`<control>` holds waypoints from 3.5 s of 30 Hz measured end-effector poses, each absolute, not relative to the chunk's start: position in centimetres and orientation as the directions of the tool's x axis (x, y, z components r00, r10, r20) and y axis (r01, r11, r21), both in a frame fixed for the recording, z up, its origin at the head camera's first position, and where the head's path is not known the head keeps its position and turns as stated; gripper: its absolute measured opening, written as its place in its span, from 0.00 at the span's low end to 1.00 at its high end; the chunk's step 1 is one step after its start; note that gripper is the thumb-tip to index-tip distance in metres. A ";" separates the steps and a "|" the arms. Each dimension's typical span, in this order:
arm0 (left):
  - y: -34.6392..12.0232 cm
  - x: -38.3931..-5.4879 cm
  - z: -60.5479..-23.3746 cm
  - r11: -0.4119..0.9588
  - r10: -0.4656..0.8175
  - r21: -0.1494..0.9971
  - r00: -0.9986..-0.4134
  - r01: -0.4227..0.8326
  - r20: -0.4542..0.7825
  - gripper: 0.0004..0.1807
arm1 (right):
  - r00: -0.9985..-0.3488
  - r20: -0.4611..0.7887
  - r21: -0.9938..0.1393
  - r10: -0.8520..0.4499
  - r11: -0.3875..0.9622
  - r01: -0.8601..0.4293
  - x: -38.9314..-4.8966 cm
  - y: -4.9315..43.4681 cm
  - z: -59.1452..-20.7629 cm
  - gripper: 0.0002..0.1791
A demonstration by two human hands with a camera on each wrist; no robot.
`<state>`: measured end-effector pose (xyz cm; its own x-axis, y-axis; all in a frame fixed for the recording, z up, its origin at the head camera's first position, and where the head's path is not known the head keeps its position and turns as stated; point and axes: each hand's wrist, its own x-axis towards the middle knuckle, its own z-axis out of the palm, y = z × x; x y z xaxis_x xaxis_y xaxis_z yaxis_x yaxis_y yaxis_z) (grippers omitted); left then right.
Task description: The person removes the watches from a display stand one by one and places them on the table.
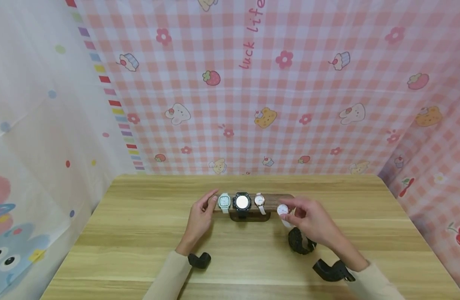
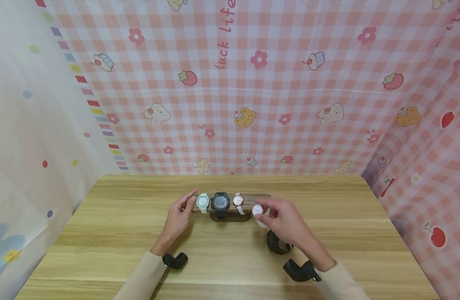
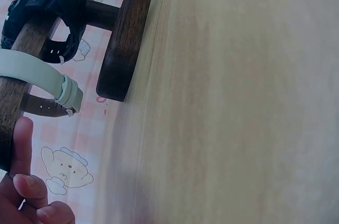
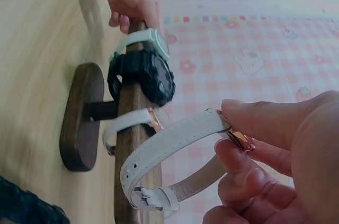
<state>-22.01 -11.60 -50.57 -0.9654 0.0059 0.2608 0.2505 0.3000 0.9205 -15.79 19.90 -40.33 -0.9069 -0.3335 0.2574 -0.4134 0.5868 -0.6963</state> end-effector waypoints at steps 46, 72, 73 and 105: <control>-11.5 -21.9 -50.7 0.285 -0.011 0.927 -0.967 0.243 0.256 0.18 | -0.890 0.112 -0.566 -0.442 0.708 -0.423 -14.2 15.6 -46.0 0.20; -11.6 -21.9 -50.3 0.288 0.010 0.930 -0.971 0.230 0.237 0.19 | -0.910 0.086 -0.509 -0.405 0.768 -0.390 -13.6 14.1 -47.8 0.19; -11.5 -21.8 -50.2 0.292 0.009 0.930 -0.973 0.223 0.230 0.19 | -0.911 0.085 -0.507 -0.404 0.769 -0.389 -13.6 14.1 -47.9 0.19; -11.0 -20.4 -46.3 0.280 0.033 0.928 -0.969 0.245 0.246 0.17 | -0.911 0.173 -0.662 -0.375 0.641 -0.390 -19.0 18.6 -39.8 0.25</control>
